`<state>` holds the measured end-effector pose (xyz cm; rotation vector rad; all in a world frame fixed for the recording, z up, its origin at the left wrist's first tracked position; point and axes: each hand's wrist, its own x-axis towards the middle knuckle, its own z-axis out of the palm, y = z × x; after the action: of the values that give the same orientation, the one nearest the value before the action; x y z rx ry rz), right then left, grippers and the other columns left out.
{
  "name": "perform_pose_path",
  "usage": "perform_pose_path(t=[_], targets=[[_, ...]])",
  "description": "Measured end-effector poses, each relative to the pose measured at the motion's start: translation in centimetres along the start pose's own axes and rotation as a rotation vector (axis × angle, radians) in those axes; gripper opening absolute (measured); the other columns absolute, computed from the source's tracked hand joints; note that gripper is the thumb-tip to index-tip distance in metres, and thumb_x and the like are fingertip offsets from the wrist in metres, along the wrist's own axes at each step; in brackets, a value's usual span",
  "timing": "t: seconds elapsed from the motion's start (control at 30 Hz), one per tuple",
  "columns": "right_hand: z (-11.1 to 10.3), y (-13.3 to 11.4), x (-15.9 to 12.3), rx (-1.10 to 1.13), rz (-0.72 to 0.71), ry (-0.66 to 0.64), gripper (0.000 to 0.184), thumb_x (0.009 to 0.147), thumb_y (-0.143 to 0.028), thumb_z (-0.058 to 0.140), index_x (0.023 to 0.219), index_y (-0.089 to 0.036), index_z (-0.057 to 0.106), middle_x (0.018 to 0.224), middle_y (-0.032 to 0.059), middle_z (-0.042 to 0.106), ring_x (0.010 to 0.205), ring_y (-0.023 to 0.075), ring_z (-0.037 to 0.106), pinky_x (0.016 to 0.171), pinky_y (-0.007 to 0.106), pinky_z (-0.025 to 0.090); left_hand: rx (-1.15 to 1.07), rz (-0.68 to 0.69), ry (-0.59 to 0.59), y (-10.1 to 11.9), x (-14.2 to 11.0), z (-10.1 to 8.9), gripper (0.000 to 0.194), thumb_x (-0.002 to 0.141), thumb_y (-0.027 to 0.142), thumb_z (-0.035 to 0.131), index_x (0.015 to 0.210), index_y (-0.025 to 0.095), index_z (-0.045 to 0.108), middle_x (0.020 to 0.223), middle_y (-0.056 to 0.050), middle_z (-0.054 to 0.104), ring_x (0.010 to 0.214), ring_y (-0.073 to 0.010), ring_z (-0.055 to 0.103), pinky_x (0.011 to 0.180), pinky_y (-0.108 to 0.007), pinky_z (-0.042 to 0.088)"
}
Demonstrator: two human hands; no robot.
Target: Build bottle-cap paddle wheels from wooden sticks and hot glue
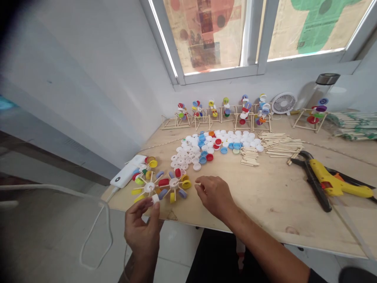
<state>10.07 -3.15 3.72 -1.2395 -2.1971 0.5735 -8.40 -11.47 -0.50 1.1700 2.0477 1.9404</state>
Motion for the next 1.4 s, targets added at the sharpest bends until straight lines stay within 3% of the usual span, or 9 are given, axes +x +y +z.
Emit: perform_pose_path(t=[0.2, 0.47, 0.83, 1.07, 1.2, 1.3, 1.4], targets=[[-0.1, 0.3, -0.8, 0.030, 0.005, -0.014, 0.025, 0.089, -0.028, 0.044, 0.097, -0.020, 0.066, 0.076, 0.0029, 0.068, 0.070, 0.0141, 0.059, 0.069, 0.027, 0.042, -0.145, -0.034, 0.025, -1.6, 2.1, 1.4, 0.033, 0.072, 0.029, 0.069, 0.100, 0.018, 0.058, 0.095, -0.004, 0.060, 0.091, -0.0161, 0.058, 0.089, -0.033, 0.045], [0.4, 0.7, -1.3, 0.055, 0.049, -0.063, 0.026, 0.088, -0.029, 0.044, 0.097, -0.020, 0.067, 0.081, 0.0038, 0.069, 0.077, 0.0168, 0.061, 0.073, 0.030, 0.043, -0.474, -0.154, 0.074, -2.0, 4.8, 3.5, 0.033, 0.068, 0.024, 0.071, 0.097, 0.019, 0.057, 0.088, -0.002, 0.062, 0.087, -0.0132, 0.060, 0.082, -0.029, 0.049], [0.6, 0.8, -1.2, 0.052, 0.058, -0.088, 0.027, 0.088, -0.028, 0.043, 0.098, -0.020, 0.067, 0.082, 0.0049, 0.069, 0.078, 0.0170, 0.061, 0.073, 0.030, 0.043, -0.557, -0.225, 0.105, -2.2, 7.3, 5.5, 0.036, 0.064, 0.023, 0.073, 0.096, 0.018, 0.056, 0.090, -0.001, 0.060, 0.086, -0.0117, 0.060, 0.082, -0.027, 0.049], [1.0, 1.2, -1.3, 0.057, 0.058, -0.086, 0.025, 0.087, -0.027, 0.044, 0.095, -0.020, 0.067, 0.084, 0.0044, 0.070, 0.079, 0.0172, 0.062, 0.074, 0.030, 0.043, -0.534, -0.254, 0.109, -1.7, 7.1, 5.2, 0.035, 0.066, 0.025, 0.071, 0.097, 0.019, 0.056, 0.089, -0.001, 0.059, 0.083, -0.0130, 0.060, 0.076, -0.028, 0.051], [1.1, 1.3, -1.6, 0.073, 0.039, -0.103, 0.024, 0.088, -0.026, 0.044, 0.093, -0.021, 0.067, 0.088, 0.0043, 0.070, 0.083, 0.0175, 0.063, 0.076, 0.030, 0.044, -0.489, -0.147, 0.138, -0.2, 4.9, 3.6, 0.033, 0.067, 0.022, 0.072, 0.097, 0.020, 0.057, 0.090, -0.002, 0.060, 0.089, -0.0129, 0.059, 0.083, -0.028, 0.049], [1.1, 1.4, -1.7, 0.075, 0.036, -0.105, 0.024, 0.088, -0.027, 0.044, 0.092, -0.021, 0.067, 0.088, 0.0041, 0.071, 0.083, 0.0175, 0.063, 0.076, 0.030, 0.044, -0.491, -0.104, 0.030, 1.3, 2.3, 2.3, 0.034, 0.069, 0.023, 0.072, 0.099, 0.020, 0.057, 0.092, -0.002, 0.062, 0.090, -0.0136, 0.059, 0.085, -0.028, 0.048], [1.2, 1.5, -1.6, 0.074, 0.032, -0.103, 0.025, 0.088, -0.027, 0.044, 0.092, -0.022, 0.068, 0.088, 0.0045, 0.071, 0.083, 0.0173, 0.063, 0.076, 0.029, 0.044, -0.433, -0.172, -0.264, 2.2, 0.5, 1.7, 0.034, 0.070, 0.027, 0.072, 0.100, 0.019, 0.057, 0.095, -0.006, 0.063, 0.095, -0.0189, 0.060, 0.087, -0.034, 0.047]])
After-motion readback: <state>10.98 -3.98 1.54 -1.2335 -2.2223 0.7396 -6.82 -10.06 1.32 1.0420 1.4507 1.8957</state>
